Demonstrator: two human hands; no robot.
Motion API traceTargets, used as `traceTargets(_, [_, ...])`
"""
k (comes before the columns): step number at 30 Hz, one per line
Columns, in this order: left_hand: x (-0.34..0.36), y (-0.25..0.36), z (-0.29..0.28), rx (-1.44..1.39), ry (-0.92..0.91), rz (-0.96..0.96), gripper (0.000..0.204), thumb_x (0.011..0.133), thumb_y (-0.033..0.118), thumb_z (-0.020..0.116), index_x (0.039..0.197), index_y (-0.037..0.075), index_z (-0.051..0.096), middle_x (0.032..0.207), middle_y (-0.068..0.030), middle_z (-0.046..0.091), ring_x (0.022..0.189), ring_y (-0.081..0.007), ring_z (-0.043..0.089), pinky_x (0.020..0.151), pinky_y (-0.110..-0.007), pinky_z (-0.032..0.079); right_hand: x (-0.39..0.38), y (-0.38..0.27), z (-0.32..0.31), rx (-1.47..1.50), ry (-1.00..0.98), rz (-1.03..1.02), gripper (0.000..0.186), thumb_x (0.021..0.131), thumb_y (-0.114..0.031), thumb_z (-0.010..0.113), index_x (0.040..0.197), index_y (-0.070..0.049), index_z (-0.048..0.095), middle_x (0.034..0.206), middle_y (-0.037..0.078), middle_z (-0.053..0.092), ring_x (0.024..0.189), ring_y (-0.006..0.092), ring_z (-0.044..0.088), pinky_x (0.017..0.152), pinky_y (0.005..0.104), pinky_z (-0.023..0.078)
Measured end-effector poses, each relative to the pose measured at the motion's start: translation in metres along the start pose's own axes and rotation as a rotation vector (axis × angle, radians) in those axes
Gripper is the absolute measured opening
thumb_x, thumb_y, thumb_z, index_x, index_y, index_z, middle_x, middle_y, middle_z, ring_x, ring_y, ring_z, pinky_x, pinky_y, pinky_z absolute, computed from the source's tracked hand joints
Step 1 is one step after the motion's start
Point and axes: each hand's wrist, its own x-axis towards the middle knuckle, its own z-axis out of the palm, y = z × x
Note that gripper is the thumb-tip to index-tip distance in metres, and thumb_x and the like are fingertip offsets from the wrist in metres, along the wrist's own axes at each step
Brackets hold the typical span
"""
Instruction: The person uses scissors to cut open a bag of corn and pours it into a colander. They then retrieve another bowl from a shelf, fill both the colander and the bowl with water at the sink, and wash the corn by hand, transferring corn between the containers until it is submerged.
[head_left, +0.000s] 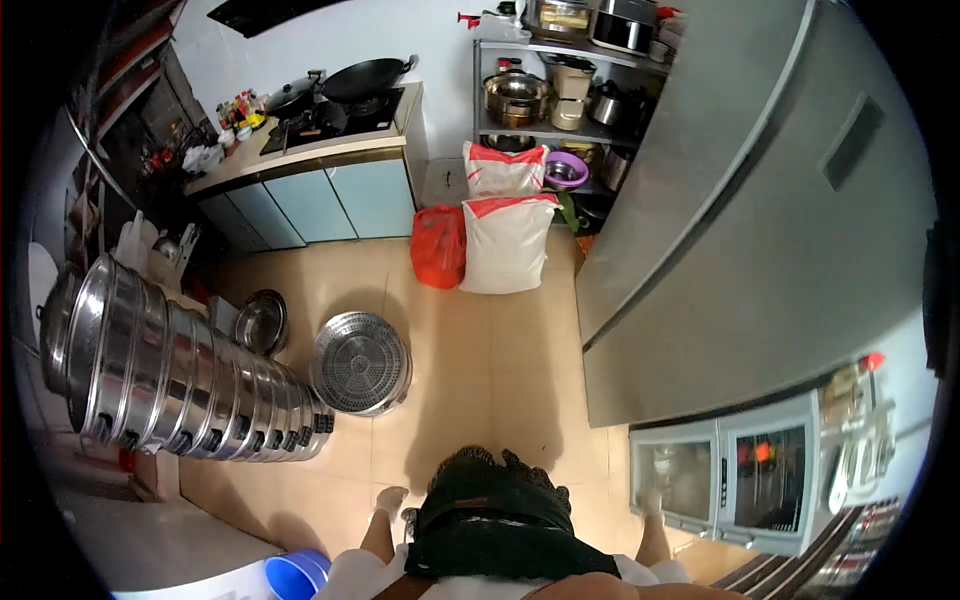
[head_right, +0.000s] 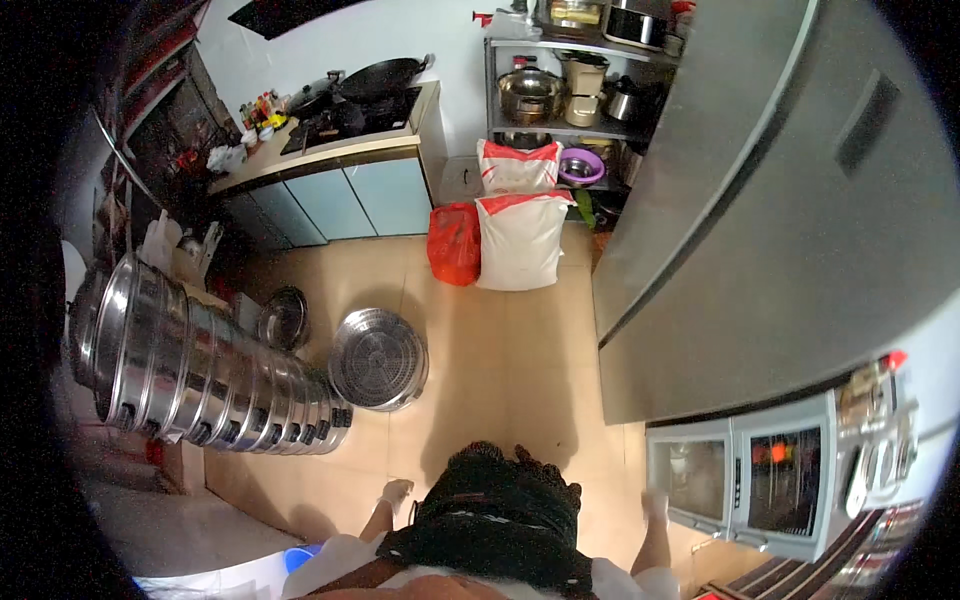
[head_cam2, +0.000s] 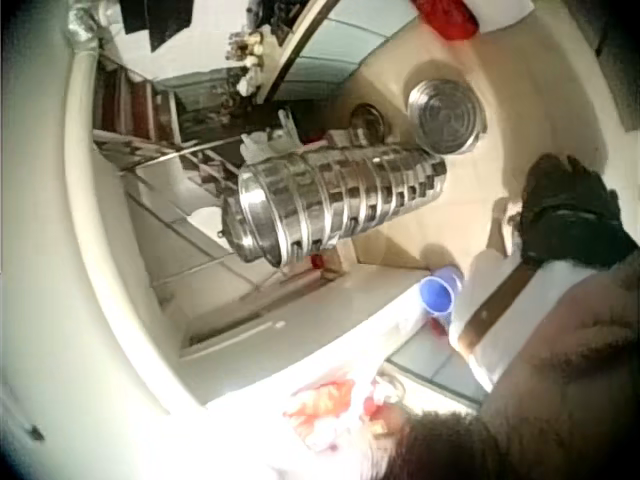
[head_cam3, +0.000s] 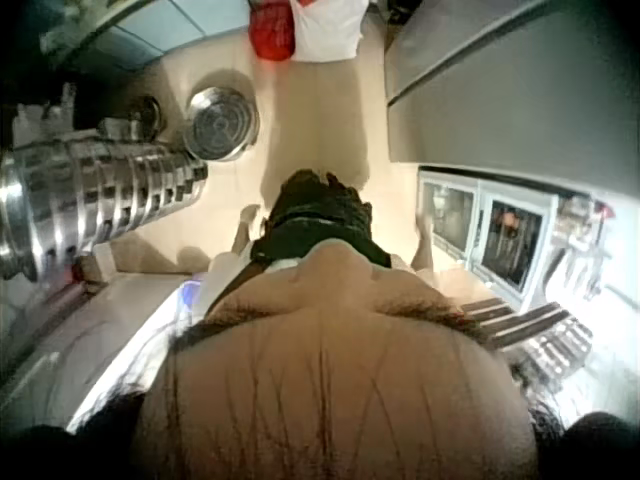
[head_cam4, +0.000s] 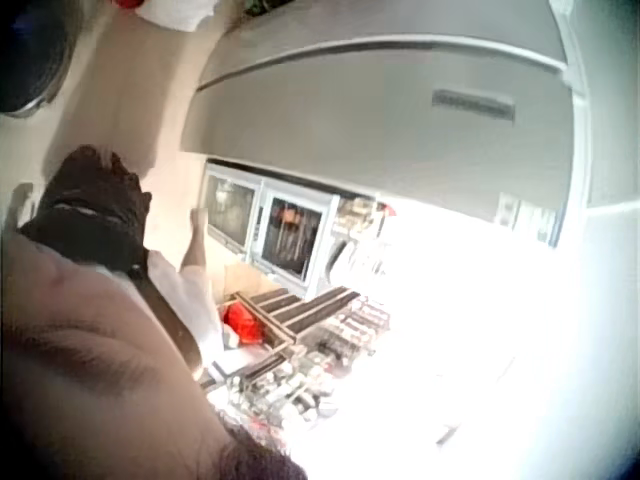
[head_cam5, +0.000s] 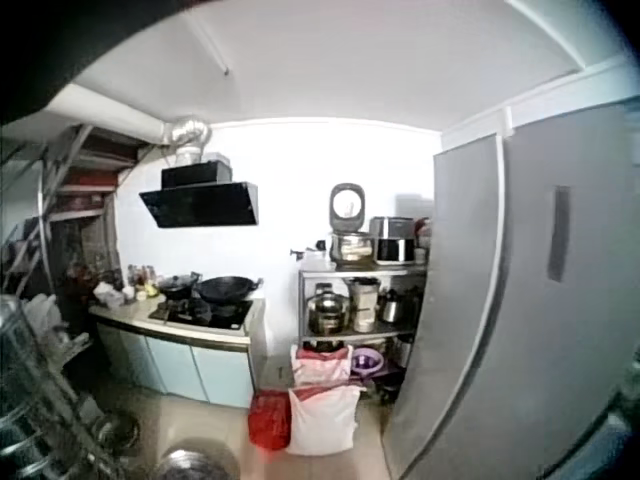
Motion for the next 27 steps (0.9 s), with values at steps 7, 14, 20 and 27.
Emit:
traceTargets(7, [0.063, 0.050, 0.029, -0.075, -0.049, -0.326, 0.029, 0.076, 0.032, 0.060, 0.077, 0.004, 0.065, 0.069, -0.0075, 0.062, 0.063, -0.0162, 0.056, 0.060, -0.033, 0.045, 0.287, -0.141, -0.325, 0.832, 0.230, -0.024, 0.026, 0.081, -0.022, 0.054, 0.101, -0.006, 0.061, 0.094, 0.017, 0.062, 0.087, 0.0320, 0.060, 0.075, 0.0352, 0.047])
traceTargets(14, [0.172, 0.182, 0.034, -0.221, 0.013, -0.280, 0.028, 0.079, 0.027, 0.059, 0.086, 0.001, 0.064, 0.074, -0.0097, 0.062, 0.066, -0.0188, 0.056, 0.062, -0.034, 0.045, 0.413, -0.165, -0.302, 0.291, -0.258, -0.135, 0.031, 0.083, -0.031, 0.051, 0.105, -0.012, 0.059, 0.101, 0.013, 0.061, 0.095, 0.0340, 0.056, 0.083, 0.0393, 0.045])
traceTargets(20, [0.247, 0.408, 0.008, -0.274, 0.156, -0.022, 0.029, 0.076, 0.028, 0.053, 0.086, 0.003, 0.061, 0.077, -0.0047, 0.057, 0.070, -0.0137, 0.048, 0.065, -0.028, 0.038, 0.486, -0.125, -0.356, 0.257, -0.412, -0.248, 0.029, 0.082, -0.027, 0.052, 0.104, -0.010, 0.060, 0.110, 0.011, 0.059, 0.104, 0.0280, 0.054, 0.089, 0.0335, 0.041])
traceTargets(27, [0.276, 0.460, 0.066, -0.556, 0.353, -0.221, 0.040, 0.076, 0.020, 0.056, 0.107, -0.005, 0.058, 0.091, -0.0130, 0.062, 0.081, -0.0169, 0.056, 0.075, -0.029, 0.044, 0.716, -0.166, -0.421, 0.003, -0.452, -0.318, 0.034, 0.086, -0.025, 0.046, 0.112, -0.004, 0.055, 0.115, 0.017, 0.054, 0.108, 0.0307, 0.051, 0.091, 0.0369, 0.040])
